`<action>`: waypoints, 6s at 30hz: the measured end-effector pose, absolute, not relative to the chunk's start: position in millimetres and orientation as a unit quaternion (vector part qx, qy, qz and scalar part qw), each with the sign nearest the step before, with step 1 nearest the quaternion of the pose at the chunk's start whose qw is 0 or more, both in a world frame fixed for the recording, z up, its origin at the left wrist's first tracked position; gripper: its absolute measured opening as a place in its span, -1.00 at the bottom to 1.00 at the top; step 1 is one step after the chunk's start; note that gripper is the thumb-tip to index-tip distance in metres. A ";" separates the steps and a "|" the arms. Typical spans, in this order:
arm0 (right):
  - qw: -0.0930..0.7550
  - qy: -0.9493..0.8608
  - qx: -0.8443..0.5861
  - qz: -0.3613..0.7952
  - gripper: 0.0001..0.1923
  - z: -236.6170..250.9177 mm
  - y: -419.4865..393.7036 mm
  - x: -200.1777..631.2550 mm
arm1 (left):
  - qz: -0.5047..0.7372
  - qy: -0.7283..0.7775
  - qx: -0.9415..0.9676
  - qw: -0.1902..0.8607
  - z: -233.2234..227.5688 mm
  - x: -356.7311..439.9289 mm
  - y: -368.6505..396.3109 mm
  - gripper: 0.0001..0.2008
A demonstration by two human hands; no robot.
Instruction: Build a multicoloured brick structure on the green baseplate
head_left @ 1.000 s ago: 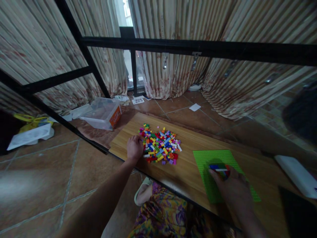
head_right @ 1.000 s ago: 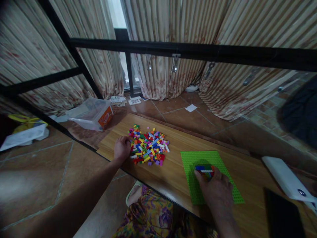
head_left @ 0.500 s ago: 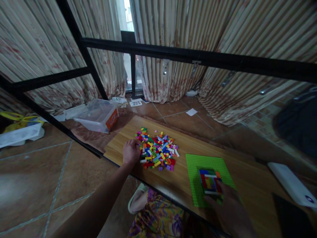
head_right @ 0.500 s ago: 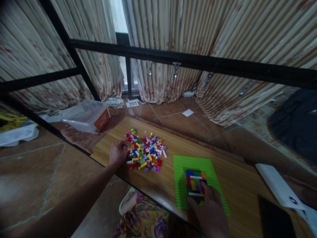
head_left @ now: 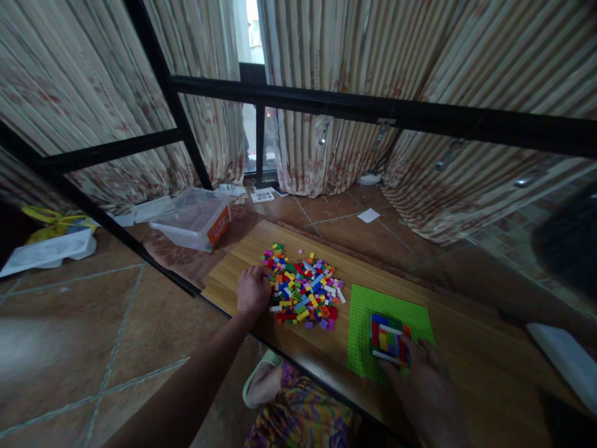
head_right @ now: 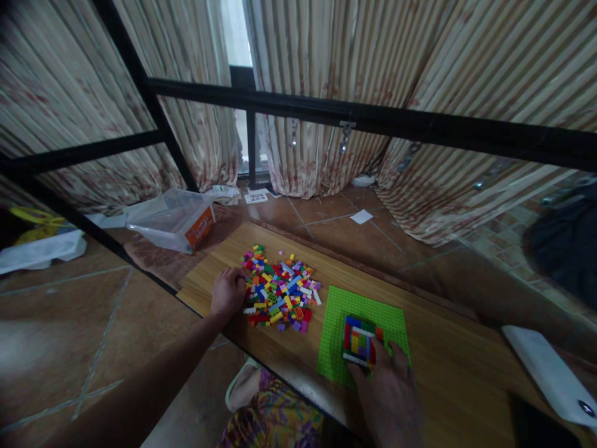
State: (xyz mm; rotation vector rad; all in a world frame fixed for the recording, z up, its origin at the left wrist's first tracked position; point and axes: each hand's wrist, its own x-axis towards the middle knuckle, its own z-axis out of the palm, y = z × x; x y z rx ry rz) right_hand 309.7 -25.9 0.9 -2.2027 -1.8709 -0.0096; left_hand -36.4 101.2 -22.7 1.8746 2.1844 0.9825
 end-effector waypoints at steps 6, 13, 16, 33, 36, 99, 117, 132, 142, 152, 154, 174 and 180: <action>0.229 -0.716 -0.658 0.047 -0.61 36.1 24.6 246.5 | 0.325 0.717 0.614 0.051 -22.9 -36.6 101.4 -0.84; 0.190 -0.788 -0.574 0.114 -0.51 30.7 100.9 179.1 | 0.322 0.711 0.624 0.046 -23.0 -39.4 102.5 -0.83; 0.134 -0.803 -0.568 0.123 -0.54 32.8 108.6 175.1 | 0.330 0.709 0.623 0.041 -23.6 -40.7 103.4 -0.83; 0.131 -0.775 -0.610 0.101 -0.71 41.7 94.1 167.5 | 0.306 0.712 0.631 0.030 -22.4 -43.3 109.3 -0.83; 0.183 -0.758 -0.616 0.112 -0.71 42.3 84.5 167.6 | 0.308 0.712 0.631 0.026 -23.7 -44.0 109.6 -0.83; 0.285 -0.622 -0.728 -0.051 -0.74 -5.9 -12.4 280.7 | 0.322 0.708 0.628 0.028 -23.8 -40.7 107.7 -0.84; 0.248 -0.603 -0.754 -0.079 -0.74 -9.6 -17.2 271.1 | 0.313 0.711 0.629 0.029 -24.2 -40.9 107.6 -0.82; 0.388 -0.674 -0.628 0.029 -0.76 4.6 -35.2 233.3 | 0.319 0.713 0.623 0.031 -21.3 -36.9 106.0 -0.80; 0.298 -0.676 -0.671 0.072 -0.79 -7.2 -4.1 194.3 | 0.328 0.711 0.621 0.041 -19.8 -36.7 104.8 -0.81; 0.292 -0.658 -0.692 0.051 -0.76 -13.3 5.4 186.9 | 0.314 0.713 0.626 0.031 -20.7 -39.5 107.4 -0.81; 0.314 -0.655 -0.684 0.062 -0.72 -10.3 2.8 188.4 | 0.313 0.713 0.626 0.030 -20.7 -39.9 107.4 -0.82; 0.569 -0.347 -0.692 0.277 -0.68 19.2 -48.5 318.4 | 0.314 0.714 0.625 0.023 -27.2 -42.4 109.4 -0.80; 0.450 -0.499 -0.715 0.193 -0.70 14.8 -46.4 313.5 | 0.314 0.715 0.624 0.021 -24.3 -39.9 108.8 -0.80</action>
